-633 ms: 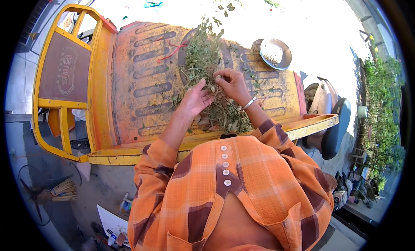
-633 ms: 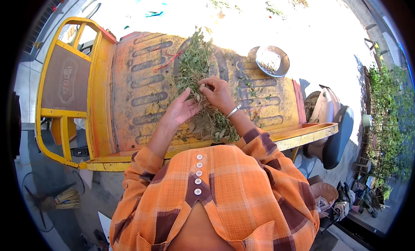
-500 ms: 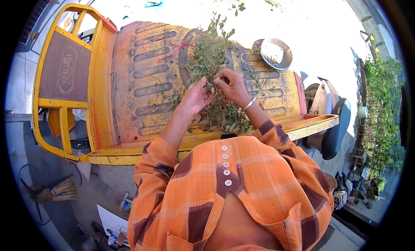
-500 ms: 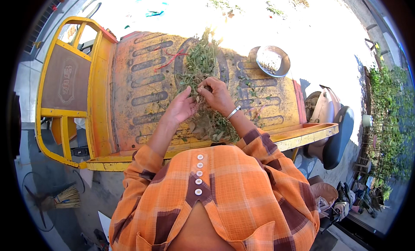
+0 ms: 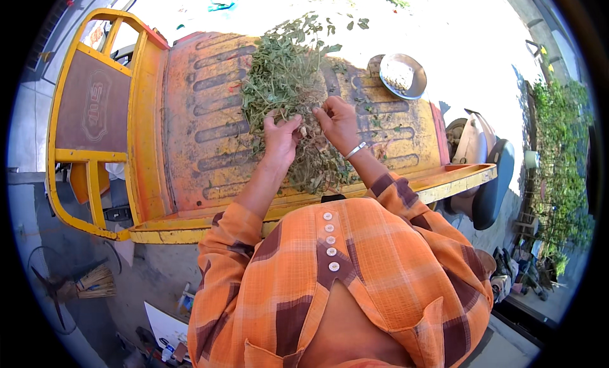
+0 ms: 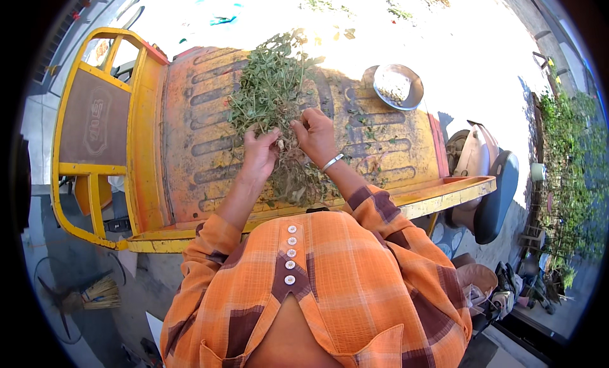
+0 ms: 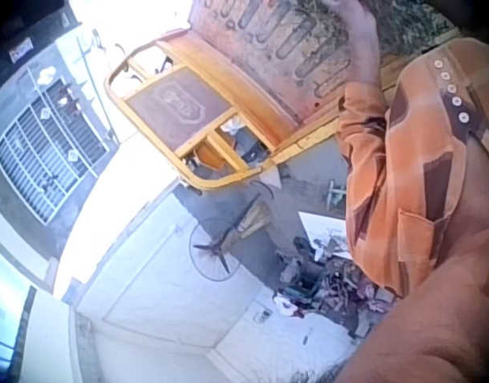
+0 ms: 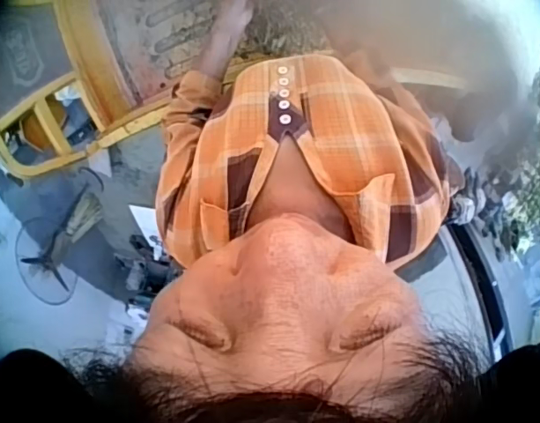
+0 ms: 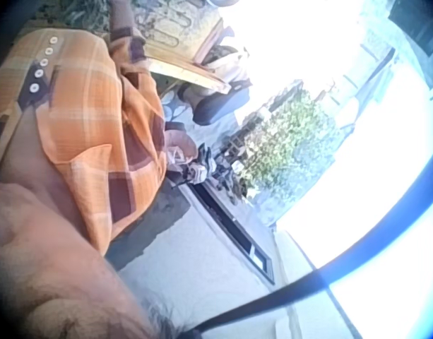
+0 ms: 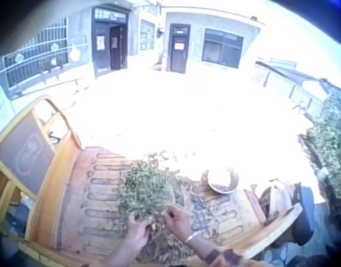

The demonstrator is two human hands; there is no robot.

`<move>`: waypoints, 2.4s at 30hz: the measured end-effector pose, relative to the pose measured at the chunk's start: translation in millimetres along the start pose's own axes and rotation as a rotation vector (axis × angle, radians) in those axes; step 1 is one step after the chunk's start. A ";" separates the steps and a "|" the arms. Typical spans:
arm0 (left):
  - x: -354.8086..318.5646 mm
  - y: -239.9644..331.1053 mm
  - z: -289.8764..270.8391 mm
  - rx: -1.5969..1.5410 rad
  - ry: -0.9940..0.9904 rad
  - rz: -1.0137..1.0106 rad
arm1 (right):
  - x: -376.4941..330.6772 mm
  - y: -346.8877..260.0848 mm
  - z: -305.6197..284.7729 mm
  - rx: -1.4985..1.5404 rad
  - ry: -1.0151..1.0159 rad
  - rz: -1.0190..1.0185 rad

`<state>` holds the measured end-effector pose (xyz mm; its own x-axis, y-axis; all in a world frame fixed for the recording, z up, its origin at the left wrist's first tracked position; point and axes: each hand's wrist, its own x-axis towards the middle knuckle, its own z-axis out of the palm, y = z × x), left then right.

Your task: The person stands at the back of a yellow auto-rickshaw and manually separates small white tubers from green leafy stems. They hold the bunches in their hands, pull the tubers off the roots, and place the separated tubers into a metal bowl resting on the vehicle's bed. The person continues this repetitive sorting process throughout the clip.

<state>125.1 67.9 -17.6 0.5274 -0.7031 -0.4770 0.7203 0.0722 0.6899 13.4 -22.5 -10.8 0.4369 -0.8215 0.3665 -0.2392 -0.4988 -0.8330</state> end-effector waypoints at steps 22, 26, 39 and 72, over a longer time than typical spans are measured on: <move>-8.8 -5.4 16.0 0.042 0.053 0.272 | 6.3 6.3 -19.6 0.471 -0.021 0.446; -5.7 2.8 12.0 -0.023 0.016 0.255 | 20.9 18.5 -42.5 0.744 -0.071 0.716; 3.0 0.8 12.3 -0.069 -0.003 0.218 | 1.8 -6.4 -14.1 0.140 0.059 0.030; 10.8 -3.3 6.7 -0.084 -0.156 0.048 | 19.3 3.6 -35.1 1.102 -0.310 0.664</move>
<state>125.4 55.3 -21.4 0.4907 -0.7981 -0.3495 0.7345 0.1631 0.6587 -9.4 -49.9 7.8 0.7249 -0.6506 -0.2262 0.2776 0.5765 -0.7685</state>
